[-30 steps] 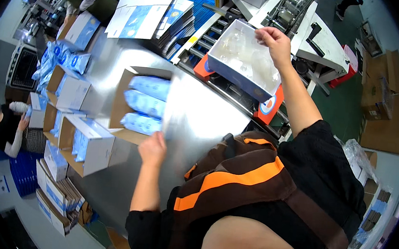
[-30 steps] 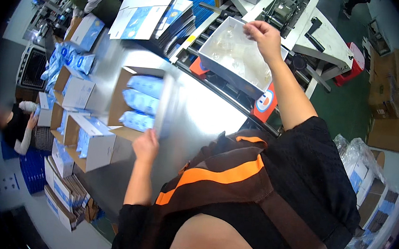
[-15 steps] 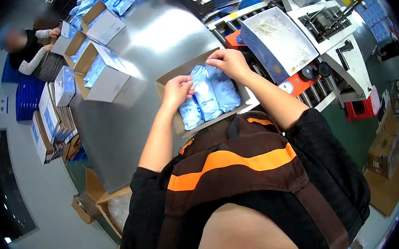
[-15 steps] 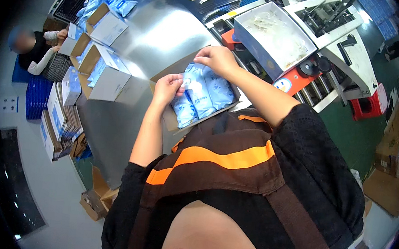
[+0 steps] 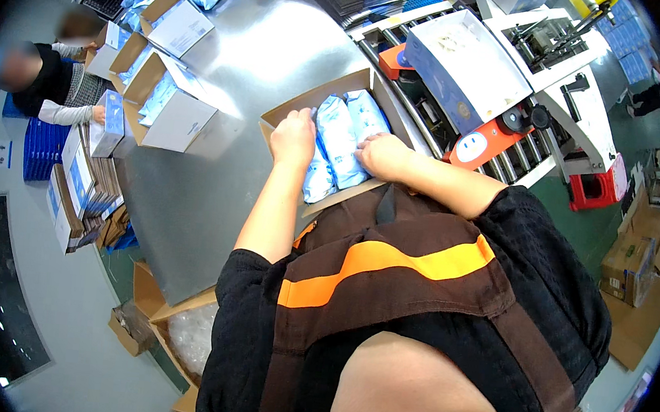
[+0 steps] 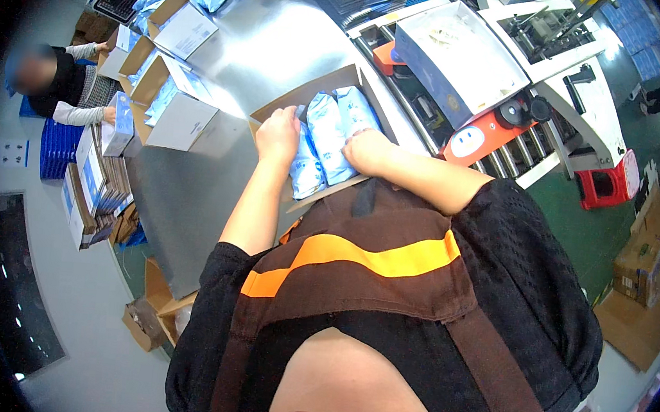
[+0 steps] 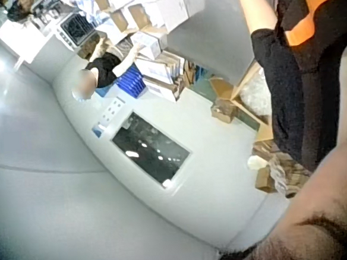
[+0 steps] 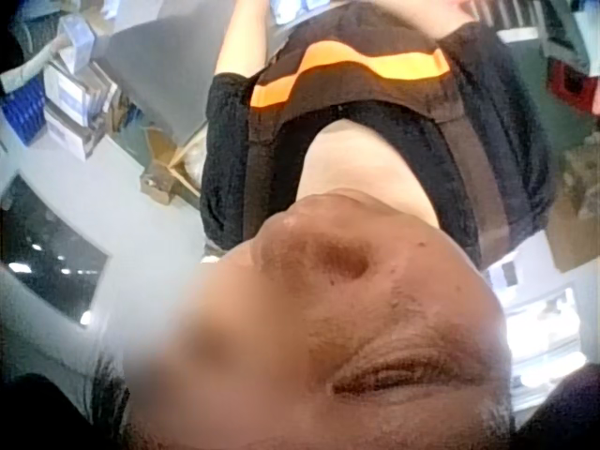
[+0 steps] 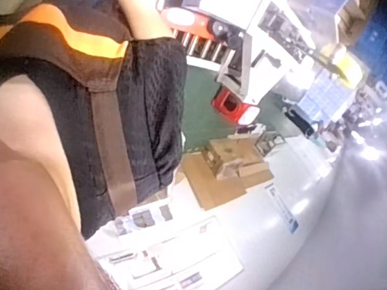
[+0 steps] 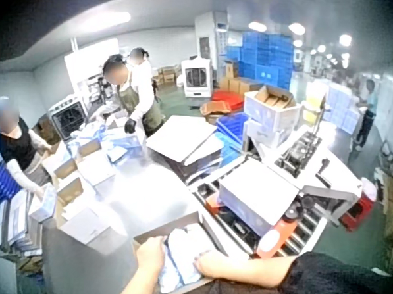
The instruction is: The person packs blue-wrapped items into white cardboard boxes on a metal table. They place items into the box, fold the flaps, and move the packed box aside. The person repeats this process with multiple boxes and items.
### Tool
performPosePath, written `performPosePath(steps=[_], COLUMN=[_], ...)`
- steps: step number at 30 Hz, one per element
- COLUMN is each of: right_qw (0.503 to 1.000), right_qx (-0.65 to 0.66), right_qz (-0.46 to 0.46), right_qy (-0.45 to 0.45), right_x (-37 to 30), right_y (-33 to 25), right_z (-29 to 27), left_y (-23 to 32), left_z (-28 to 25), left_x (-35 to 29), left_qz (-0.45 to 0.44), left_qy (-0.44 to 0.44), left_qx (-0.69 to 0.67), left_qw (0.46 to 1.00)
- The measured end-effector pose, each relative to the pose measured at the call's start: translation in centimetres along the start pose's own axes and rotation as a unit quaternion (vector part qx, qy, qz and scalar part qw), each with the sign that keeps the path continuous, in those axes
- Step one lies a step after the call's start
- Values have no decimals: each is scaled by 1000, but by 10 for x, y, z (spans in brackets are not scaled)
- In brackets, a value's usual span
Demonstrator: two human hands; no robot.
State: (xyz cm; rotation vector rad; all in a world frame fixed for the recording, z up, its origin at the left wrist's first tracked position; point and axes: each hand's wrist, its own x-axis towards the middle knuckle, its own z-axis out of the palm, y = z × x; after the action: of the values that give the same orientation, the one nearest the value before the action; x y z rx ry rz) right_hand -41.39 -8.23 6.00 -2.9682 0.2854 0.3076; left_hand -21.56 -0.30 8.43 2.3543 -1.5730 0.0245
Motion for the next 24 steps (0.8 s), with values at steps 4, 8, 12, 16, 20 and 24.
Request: performPosePath(steps=[4, 8, 12, 16, 20, 24], right_qw=[982, 919, 876, 862, 969, 996], right_qx=[147, 206, 199, 374, 212, 57], right_qz=[67, 150, 263, 238, 64, -7], right_qy=[100, 302, 351, 247, 110, -62], right_x=[-9, -25, -31, -27, 14, 48], right_y=[0, 27, 51, 33, 25, 32], right_z=[-52, -57, -38, -42, 4, -1], left_y=[-37, -47, -22, -30, -42, 0], left_z=[36, 53, 25, -29, -36, -53], left_x=[5, 27, 29, -9, -82, -64], left_qz=[-40, -55, -71, 28, -241, -15], left_qy=[-26, -91, -146, 146, -152, -307], left_qx=[-46, 74, 172, -19, -256, -176], left_qw=[998, 992, 972, 989, 924, 935])
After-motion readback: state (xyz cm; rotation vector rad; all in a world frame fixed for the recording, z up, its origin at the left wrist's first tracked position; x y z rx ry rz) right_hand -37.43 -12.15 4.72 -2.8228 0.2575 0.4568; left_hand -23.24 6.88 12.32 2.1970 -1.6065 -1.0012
